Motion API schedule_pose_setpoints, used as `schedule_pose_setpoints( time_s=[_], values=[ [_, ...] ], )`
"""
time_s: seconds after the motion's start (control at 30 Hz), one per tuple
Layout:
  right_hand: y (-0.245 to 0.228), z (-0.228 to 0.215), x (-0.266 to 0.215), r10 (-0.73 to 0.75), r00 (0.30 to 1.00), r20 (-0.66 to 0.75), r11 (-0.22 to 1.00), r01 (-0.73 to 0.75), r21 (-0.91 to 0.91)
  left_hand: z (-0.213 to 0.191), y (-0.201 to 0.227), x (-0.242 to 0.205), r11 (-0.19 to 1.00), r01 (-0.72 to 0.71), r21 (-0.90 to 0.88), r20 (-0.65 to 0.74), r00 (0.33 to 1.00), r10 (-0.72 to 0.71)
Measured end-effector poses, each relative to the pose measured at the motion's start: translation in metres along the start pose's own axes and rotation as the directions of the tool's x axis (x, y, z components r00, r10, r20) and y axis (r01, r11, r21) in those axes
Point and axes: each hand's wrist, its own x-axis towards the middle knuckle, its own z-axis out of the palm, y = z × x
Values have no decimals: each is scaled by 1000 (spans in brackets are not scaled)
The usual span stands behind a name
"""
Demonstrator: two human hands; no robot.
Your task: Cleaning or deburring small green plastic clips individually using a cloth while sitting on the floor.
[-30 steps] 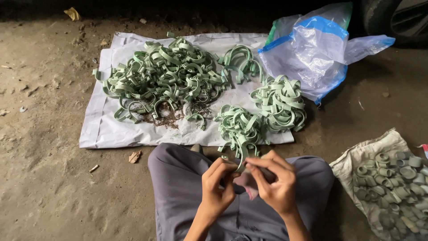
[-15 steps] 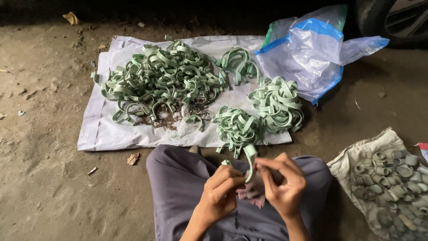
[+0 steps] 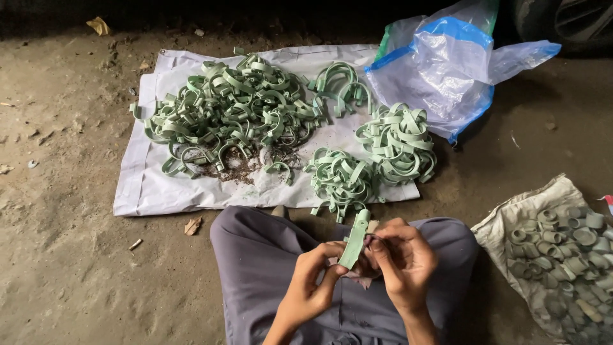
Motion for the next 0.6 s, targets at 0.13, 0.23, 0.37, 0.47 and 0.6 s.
schedule_pose_setpoints(
  time_s=[0.13, 0.23, 0.37, 0.47, 0.6],
  values=[
    [-8, 4, 0, -7, 1000, 28, 1000, 8, -29, 5, 6, 3, 978, 71, -194, 18, 997, -69],
    [-6, 1, -5, 0, 1000, 1, 996, 0, -94, 6, 7, 8, 984, 27, -174, -17, 999, -31],
    [7, -8, -11, 112, 987, -119, 990, -101, 96, 5, -1, 11, 991, -137, -11, -79, 988, 136],
    [18, -16, -13, 238, 969, -68, 943, -214, 254, 7, 3, 14, 984, -170, 52, -75, 982, 174],
    [11, -3, -11, 295, 956, -6, 955, -294, 46, 8, 3, 14, 961, -210, 181, -52, 973, 223]
  ],
)
